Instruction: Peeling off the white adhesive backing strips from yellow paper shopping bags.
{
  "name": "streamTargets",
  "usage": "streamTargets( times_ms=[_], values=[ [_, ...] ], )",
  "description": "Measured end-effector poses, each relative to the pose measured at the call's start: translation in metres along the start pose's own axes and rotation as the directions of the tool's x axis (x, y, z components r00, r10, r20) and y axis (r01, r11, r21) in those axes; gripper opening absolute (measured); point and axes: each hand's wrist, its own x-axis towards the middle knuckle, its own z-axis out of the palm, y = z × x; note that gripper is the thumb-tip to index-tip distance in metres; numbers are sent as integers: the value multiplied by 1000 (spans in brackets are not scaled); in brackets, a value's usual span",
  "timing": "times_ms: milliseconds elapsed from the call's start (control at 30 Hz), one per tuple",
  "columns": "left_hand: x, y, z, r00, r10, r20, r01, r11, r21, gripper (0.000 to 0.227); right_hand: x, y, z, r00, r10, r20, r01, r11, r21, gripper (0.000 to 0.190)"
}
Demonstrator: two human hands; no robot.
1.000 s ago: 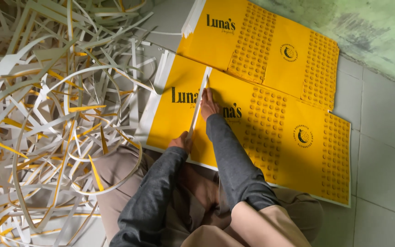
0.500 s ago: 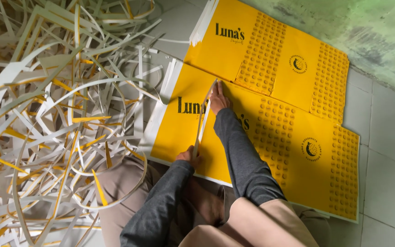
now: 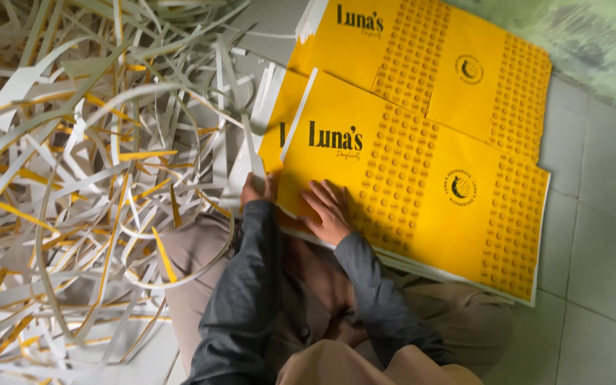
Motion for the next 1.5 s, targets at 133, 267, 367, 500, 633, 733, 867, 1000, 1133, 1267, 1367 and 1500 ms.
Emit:
streamTargets(
  times_ms=[133, 267, 367, 500, 633, 733, 867, 1000, 1133, 1267, 1367, 1500],
  values=[
    [-78, 27, -46, 993, 114, -15, -111, 918, -381, 49, -12, -26, -7, 998, -22, -66, 14, 993, -117, 60],
    [-81, 3, -51, 979, 167, 118, -74, 829, -554, 18, -9, -32, -12, 998, 18, -63, -28, 986, -162, 61],
    [-78, -12, -48, 981, 163, 102, -74, 809, -583, 22, -12, -32, -9, 999, 8, -52, -18, 983, -182, 57],
    [-108, 4, -57, 985, 116, 129, -6, 764, -645, 25, -13, -18, 4, 998, 14, -55, -24, 981, -192, 70],
    [-101, -4, -47, 959, 282, -6, -271, 916, -296, 45, -14, -15, 7, 998, 11, -68, -24, 979, -202, 65],
    [-100, 0, -54, 952, 300, 60, -283, 938, -199, 55, -17, -12, 11, 999, -8, -53, -2, 983, -185, 66],
    [-126, 47, -105, 962, -19, 272, 116, 932, -344, 42, -16, -17, 5, 998, -6, -56, -4, 985, -175, 68],
    [-139, 39, -120, 931, -42, 362, 209, 874, -438, 47, -16, -21, 1, 999, 17, -49, -23, 992, -125, 65],
    [-155, 38, -108, 919, -54, 390, 307, 718, -625, 67, -18, -21, 0, 999, 38, -25, -41, 992, -123, 62],
    [-148, 37, -107, 964, 78, 256, 105, 771, -629, 47, -24, -7, 4, 999, -19, -49, 11, 988, -156, 62],
    [-127, 30, -101, 980, 141, 143, 20, 640, -768, 40, -57, 16, 17, 988, -23, -152, 7, 994, -106, 60],
    [-132, 40, -108, 996, 66, 62, 41, 285, -958, 31, -93, 28, 21, 898, 111, -425, -89, 994, 70, 66]
  ],
)
